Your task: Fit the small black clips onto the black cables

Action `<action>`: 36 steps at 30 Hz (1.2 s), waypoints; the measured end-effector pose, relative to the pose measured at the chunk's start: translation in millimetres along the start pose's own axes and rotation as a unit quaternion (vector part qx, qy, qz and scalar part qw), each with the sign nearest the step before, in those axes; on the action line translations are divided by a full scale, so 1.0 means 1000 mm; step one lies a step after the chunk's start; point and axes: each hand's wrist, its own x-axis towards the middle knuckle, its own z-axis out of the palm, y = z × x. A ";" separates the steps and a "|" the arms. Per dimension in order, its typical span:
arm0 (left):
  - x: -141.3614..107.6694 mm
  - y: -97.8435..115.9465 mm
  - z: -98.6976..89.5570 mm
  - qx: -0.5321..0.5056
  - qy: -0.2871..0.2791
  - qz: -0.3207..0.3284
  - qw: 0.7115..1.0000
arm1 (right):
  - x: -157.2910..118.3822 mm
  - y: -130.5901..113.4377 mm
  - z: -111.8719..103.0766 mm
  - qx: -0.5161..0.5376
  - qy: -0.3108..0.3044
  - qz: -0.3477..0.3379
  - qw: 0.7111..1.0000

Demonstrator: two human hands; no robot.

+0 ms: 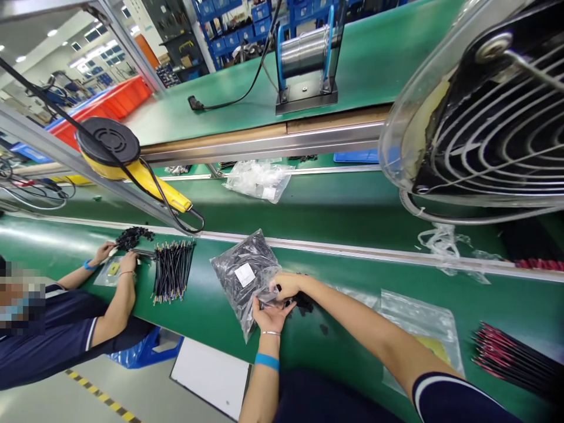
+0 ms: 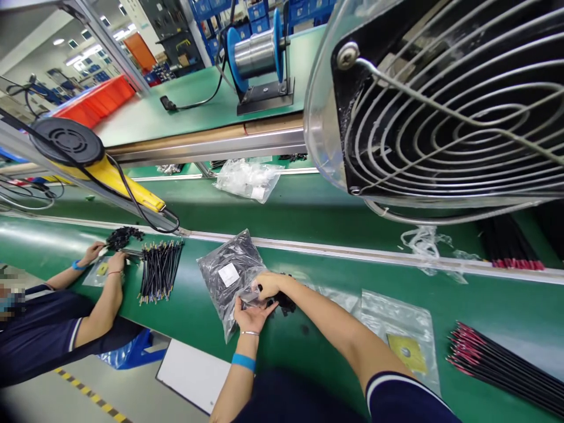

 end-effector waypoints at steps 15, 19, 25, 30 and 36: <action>-0.032 -0.037 -0.022 0.283 0.089 0.178 0.938 | -0.095 0.023 0.026 -0.039 0.228 0.128 0.964; -0.015 -0.055 -0.007 0.317 0.074 0.221 0.919 | -0.067 0.020 0.029 -0.060 0.224 0.155 0.960; -0.007 -0.080 0.012 0.317 0.041 0.216 0.923 | -0.086 0.025 0.035 -0.069 0.192 0.164 0.965; -0.025 -0.104 0.012 0.273 0.005 0.176 0.946 | -0.131 0.029 0.041 -0.052 0.190 0.166 0.966; -0.032 -0.097 0.005 0.142 0.050 0.113 0.982 | -0.098 0.022 0.040 0.015 0.275 0.231 0.933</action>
